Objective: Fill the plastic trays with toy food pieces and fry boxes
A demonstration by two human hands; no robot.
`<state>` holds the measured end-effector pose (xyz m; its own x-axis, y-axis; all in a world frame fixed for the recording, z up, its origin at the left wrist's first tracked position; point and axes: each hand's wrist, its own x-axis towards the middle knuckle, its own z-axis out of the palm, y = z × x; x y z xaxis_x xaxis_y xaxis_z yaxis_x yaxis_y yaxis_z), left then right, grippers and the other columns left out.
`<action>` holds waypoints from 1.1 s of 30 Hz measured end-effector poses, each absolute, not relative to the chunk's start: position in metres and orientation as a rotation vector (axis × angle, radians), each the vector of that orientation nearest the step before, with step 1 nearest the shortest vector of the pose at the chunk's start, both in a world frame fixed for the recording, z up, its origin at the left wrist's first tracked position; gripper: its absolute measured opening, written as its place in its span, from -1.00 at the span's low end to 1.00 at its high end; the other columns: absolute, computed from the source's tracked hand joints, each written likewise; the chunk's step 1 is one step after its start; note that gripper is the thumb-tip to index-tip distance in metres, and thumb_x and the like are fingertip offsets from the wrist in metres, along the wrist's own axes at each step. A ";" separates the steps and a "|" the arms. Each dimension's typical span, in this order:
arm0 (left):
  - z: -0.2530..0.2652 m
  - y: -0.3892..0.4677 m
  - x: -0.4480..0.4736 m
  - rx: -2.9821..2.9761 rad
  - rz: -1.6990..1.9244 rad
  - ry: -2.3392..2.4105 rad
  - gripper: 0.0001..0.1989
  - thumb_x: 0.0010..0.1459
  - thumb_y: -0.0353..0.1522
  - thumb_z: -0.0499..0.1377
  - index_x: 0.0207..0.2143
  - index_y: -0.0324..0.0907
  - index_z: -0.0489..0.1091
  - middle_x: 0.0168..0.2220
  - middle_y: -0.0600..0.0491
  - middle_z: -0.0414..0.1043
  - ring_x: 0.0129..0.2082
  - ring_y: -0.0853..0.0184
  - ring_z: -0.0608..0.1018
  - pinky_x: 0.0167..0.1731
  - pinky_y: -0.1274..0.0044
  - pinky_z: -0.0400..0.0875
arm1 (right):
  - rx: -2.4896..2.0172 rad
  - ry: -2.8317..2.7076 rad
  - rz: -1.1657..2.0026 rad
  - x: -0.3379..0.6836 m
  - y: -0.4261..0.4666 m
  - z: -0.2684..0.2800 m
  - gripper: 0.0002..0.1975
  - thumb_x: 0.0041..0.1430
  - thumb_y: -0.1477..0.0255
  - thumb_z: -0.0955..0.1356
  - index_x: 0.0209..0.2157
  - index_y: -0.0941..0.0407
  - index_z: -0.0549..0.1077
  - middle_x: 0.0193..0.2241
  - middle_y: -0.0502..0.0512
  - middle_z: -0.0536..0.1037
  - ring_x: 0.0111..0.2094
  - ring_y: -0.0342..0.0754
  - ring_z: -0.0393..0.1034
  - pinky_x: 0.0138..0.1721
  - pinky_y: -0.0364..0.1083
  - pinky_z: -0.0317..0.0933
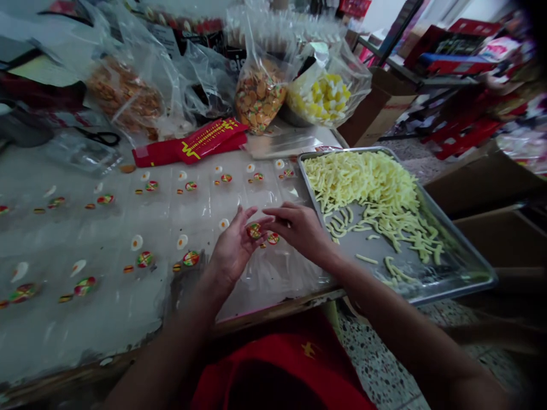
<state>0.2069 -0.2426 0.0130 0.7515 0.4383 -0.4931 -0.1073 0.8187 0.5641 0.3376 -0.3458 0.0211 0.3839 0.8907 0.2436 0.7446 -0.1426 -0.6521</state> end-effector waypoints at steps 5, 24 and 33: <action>0.033 -0.248 0.246 0.684 0.244 0.484 -0.51 0.36 0.00 0.03 -0.06 -0.22 0.46 -0.17 -0.11 0.57 -0.18 0.26 0.62 -0.08 0.40 0.51 | -1.848 -1.359 0.392 0.373 -0.358 0.050 -0.90 0.16 0.47 0.46 -0.29 0.11 0.68 -0.37 0.05 0.61 -0.38 -0.13 0.45 -0.32 -0.16 0.25; -0.009 -0.250 0.150 1.792 0.489 0.825 -0.79 0.11 -0.20 0.32 -0.24 -0.10 0.58 -0.23 0.02 0.61 -0.22 0.22 0.59 -0.12 0.41 0.46 | -2.372 -2.033 0.117 0.382 -0.437 -0.003 -0.89 0.30 0.46 0.39 -0.29 0.13 0.60 -0.31 0.16 0.61 -0.20 0.05 0.37 -0.15 -0.04 0.13; 0.035 -0.162 0.134 1.856 0.611 0.911 -0.77 -0.03 -0.19 0.43 -0.31 -0.06 0.62 -0.31 0.03 0.62 -0.31 0.22 0.56 -0.24 0.48 0.43 | -2.133 -1.320 0.082 0.398 -0.446 0.011 -0.83 0.28 0.31 0.40 -0.25 0.06 0.64 -0.32 0.09 0.63 -0.33 -0.03 0.49 -0.28 -0.08 0.28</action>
